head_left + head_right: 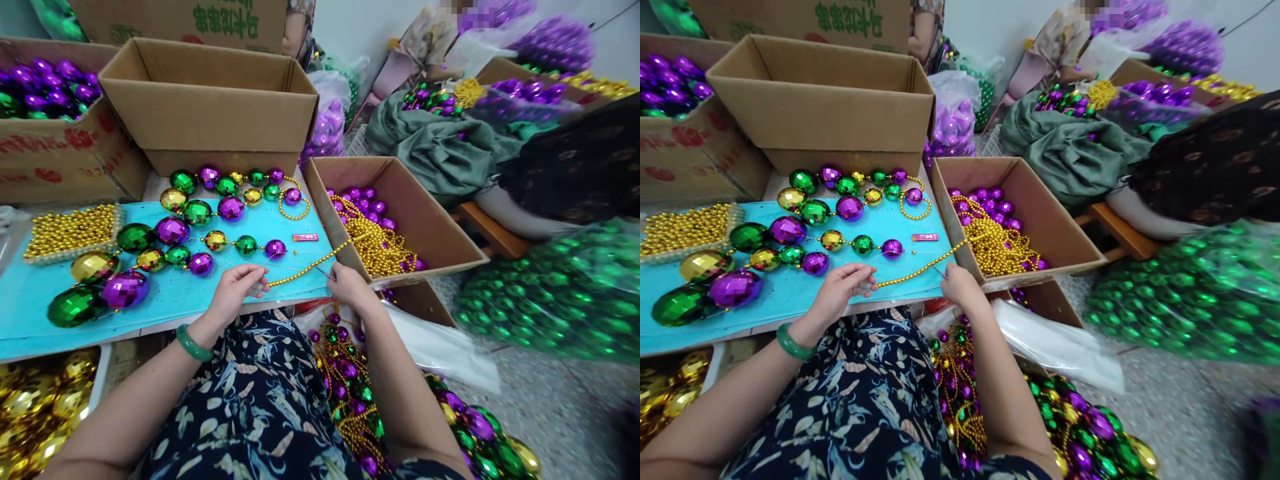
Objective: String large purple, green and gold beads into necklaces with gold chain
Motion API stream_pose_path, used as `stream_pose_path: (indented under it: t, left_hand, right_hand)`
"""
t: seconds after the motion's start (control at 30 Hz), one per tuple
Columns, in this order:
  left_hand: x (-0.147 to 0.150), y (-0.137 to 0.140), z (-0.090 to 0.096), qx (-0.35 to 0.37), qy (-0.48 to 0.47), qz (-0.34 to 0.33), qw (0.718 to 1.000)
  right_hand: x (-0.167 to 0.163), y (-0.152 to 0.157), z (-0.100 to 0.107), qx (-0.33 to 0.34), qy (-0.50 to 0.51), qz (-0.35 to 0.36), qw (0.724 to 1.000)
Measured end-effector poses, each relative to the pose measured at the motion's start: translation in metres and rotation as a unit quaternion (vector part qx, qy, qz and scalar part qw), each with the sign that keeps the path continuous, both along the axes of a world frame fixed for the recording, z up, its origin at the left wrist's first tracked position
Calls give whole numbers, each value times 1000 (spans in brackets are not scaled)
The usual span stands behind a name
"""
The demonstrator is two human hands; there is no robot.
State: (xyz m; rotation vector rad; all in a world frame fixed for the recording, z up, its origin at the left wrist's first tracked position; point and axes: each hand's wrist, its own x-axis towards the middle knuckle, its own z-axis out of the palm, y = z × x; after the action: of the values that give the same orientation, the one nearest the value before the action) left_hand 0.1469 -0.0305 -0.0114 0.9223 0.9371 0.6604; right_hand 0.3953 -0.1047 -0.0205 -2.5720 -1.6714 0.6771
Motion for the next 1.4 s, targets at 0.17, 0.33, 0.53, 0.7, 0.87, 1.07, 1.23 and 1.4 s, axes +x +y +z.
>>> stream_pose_path:
  t: [0.17,0.33,0.53,0.7,0.87,1.07,1.23,1.4]
  left_hand:
    - [3,-2,-6,72,41,-20,996]
    - [11,-12,-8,248,134,-70,957]
    - [13,-22,-5,432,189,-156,868]
    - [13,-23,-10,461,203,-205,839]
    - [8,-20,-13,441,219,-190,850]
    - [5,-20,-17,414,218,-188,864]
    - [7,-19,-17,414,198,-155,875]
    - [-2,-10,-23,380,160,-85,907]
  right_hand:
    - [-15,-42,19,122,345,-82,927]
    - [-64,-50,9,201,529,-150,811]
    - [-91,-43,-12,217,610,-229,727]
    - [-91,-44,-19,226,615,-255,711]
    - [-70,-45,-20,272,537,-213,770]
    - [-37,-12,-30,292,225,-263,892]
    - [-41,36,-43,179,96,-183,962]
    - [-31,37,-43,197,116,-160,960]
